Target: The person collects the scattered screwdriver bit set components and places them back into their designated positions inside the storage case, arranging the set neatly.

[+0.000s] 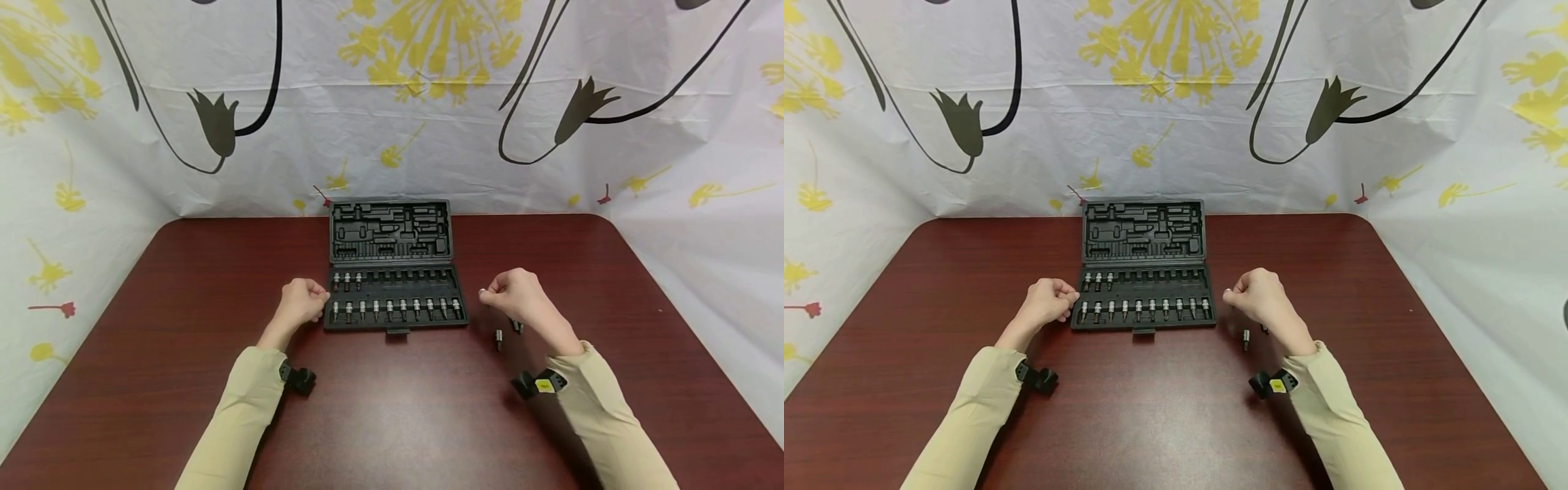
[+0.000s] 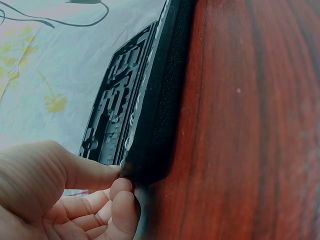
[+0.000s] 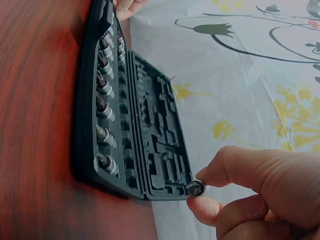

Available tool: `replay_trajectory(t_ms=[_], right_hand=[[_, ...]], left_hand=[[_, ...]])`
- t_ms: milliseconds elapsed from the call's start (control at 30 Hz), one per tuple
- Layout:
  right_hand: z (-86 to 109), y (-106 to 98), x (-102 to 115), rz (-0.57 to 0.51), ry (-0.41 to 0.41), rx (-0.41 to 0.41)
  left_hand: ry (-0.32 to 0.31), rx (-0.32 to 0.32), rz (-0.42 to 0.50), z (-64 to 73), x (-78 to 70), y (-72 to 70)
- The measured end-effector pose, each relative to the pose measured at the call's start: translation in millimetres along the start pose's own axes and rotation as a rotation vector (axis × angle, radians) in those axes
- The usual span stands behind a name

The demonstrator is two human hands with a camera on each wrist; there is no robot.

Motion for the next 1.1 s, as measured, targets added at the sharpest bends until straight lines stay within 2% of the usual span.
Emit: replay_trajectory(t_ms=[433, 1100], right_hand=[[-10.7, 8, 19, -0.012, -0.023, 0.001], [-27.5, 23, 41, -0.047, -0.017, 0.046]], left_hand=[[0.002, -0.016, 0.019, -0.1, -0.2, 0.7], [-0.020, 0.017, -0.007, -3.2, 0.8, 1.1]])
Point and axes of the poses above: each hand's wrist, its own z-axis away from the middle knuckle, its own y-axis out of the palm, x = y × z, the point moved 2 cm from there along -z, towards the middle knuckle, and after that the axes turned 6 degrees about -z, right-handed, at the moved point
